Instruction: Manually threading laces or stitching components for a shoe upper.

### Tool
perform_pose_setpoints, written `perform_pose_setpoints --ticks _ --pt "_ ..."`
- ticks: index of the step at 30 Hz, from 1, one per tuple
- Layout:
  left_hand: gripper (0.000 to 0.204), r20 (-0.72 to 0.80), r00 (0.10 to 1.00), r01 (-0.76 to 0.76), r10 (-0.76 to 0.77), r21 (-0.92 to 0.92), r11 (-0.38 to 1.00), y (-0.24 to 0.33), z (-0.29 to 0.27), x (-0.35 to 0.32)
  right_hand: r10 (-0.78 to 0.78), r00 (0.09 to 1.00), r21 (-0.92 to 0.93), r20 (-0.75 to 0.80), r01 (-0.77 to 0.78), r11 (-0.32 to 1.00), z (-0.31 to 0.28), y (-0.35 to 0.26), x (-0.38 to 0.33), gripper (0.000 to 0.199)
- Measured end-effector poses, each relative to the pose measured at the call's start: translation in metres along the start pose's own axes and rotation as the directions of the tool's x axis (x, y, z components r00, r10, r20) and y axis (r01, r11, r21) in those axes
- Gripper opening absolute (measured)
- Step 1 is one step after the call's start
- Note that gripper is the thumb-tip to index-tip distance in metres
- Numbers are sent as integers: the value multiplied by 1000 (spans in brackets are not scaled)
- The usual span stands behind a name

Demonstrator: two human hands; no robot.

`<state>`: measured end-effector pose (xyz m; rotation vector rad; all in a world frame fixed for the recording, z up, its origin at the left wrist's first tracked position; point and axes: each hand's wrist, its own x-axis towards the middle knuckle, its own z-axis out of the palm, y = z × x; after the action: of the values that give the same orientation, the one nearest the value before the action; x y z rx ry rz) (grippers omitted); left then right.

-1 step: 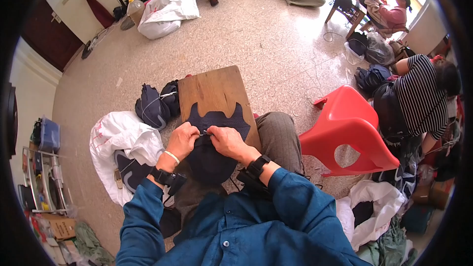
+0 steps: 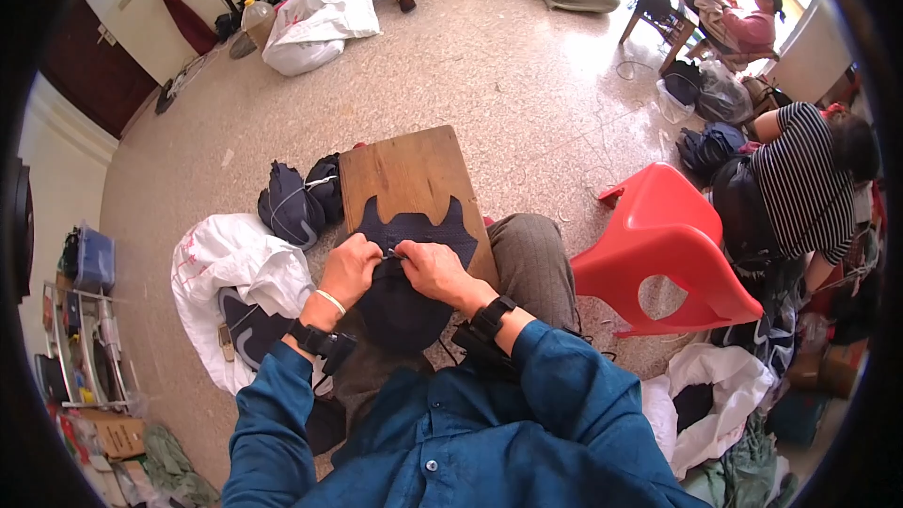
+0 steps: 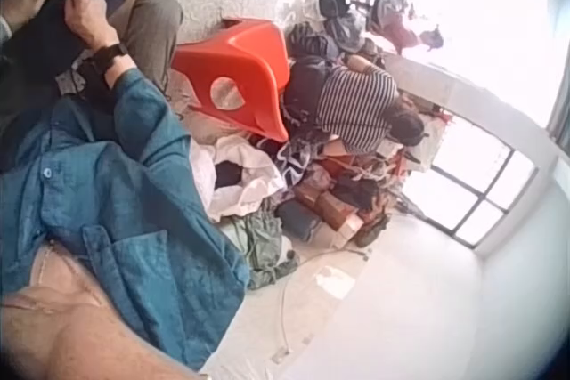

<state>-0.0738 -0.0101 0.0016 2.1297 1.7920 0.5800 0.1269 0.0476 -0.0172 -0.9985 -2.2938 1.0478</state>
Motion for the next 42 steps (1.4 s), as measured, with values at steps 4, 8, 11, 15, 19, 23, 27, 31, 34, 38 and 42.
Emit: perform_pose_setpoints --ticks 4,8,11,15,19,23,27,31,34,38,42 --pt "5 -95 980 -161 173 122 979 4 14 3 -23 1000 28 18 22 999 -5 0 3 19" --pt "9 -150 988 -48 36 -77 996 -4 4 0 26 998 154 -57 -17 988 -10 1 -1 15" --pt "8 -76 991 103 -107 -54 993 2 0 -4 -61 964 -17 -258 59 998 -2 4 -9 13" --pt "7 -87 993 81 -84 -39 996 4 -1 -2 -54 969 -33 -239 48 998 -3 4 -7 12" --pt "9 0 993 114 -115 -56 992 1 -5 4 -48 987 -28 -154 44 999 -8 5 -1 11" --pt "11 -39 998 -48 48 -3 999 5 1 14 -52 989 -12 -137 50 999 -9 8 0 11" --pt "11 -37 986 -147 162 258 955 15 10 21 -43 990 -50 -137 36 998 -8 8 -1 14" --pt "7 -64 990 116 -122 -90 989 10 9 6 -40 994 -30 -106 37 999 -11 8 -1 18" --pt "7 -127 975 161 -182 -156 975 12 15 2 -45 994 -15 -102 44 999 -11 5 -3 21" --pt "4 -283 958 -39 45 29 999 13 24 12 -22 996 13 -89 24 1000 -10 7 -2 25" --pt "9 -89 980 136 -175 -335 932 3 17 6 -44 996 70 -82 49 996 -9 10 -3 23"
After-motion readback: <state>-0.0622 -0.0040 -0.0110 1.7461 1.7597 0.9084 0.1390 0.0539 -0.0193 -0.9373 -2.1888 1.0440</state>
